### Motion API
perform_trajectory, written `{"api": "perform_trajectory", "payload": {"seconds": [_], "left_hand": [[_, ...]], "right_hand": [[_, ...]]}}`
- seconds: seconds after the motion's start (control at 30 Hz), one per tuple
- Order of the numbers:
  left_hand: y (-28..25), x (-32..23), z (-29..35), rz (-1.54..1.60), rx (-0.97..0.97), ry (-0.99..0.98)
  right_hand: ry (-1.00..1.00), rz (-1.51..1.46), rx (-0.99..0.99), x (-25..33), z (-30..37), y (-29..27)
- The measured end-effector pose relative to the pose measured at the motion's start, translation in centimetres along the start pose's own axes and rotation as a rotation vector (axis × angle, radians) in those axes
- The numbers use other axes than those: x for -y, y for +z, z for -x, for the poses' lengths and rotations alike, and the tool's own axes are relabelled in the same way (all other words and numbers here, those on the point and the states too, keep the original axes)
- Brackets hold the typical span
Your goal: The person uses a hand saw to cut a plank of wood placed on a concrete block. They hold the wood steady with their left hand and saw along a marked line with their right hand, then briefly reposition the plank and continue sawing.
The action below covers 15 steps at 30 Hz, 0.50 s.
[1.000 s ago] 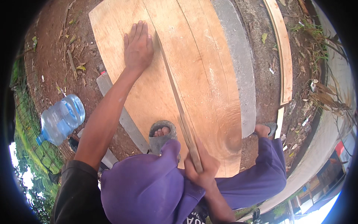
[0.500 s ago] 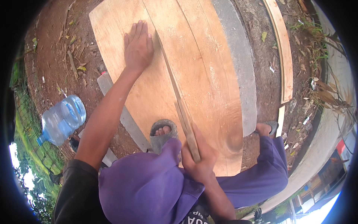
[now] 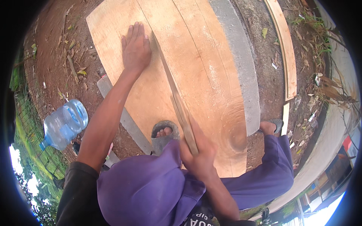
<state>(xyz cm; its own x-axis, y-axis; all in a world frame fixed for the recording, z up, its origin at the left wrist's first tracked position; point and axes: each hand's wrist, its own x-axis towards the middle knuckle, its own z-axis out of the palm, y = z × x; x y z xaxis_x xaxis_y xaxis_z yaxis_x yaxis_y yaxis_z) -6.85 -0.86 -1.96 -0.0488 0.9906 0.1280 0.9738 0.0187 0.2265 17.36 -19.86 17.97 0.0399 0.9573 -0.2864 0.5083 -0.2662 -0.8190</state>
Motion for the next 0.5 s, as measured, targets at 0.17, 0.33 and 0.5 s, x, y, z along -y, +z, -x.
{"api": "perform_trajectory", "payload": {"seconds": [0.17,0.33,0.5], "left_hand": [[-0.5,-0.8,-0.4,0.000,0.002,0.021],[-0.1,-1.2,-0.8,-0.001,0.028,0.022],[0.0,-0.4,-0.1,-0.003,0.018,0.006]], "right_hand": [[0.026,0.162,-0.035,0.7,4.7,-3.8],[0.117,-0.088,0.034,1.7,-9.5,3.8],[0.055,-0.038,-0.009,0.7,-1.5,0.6]]}}
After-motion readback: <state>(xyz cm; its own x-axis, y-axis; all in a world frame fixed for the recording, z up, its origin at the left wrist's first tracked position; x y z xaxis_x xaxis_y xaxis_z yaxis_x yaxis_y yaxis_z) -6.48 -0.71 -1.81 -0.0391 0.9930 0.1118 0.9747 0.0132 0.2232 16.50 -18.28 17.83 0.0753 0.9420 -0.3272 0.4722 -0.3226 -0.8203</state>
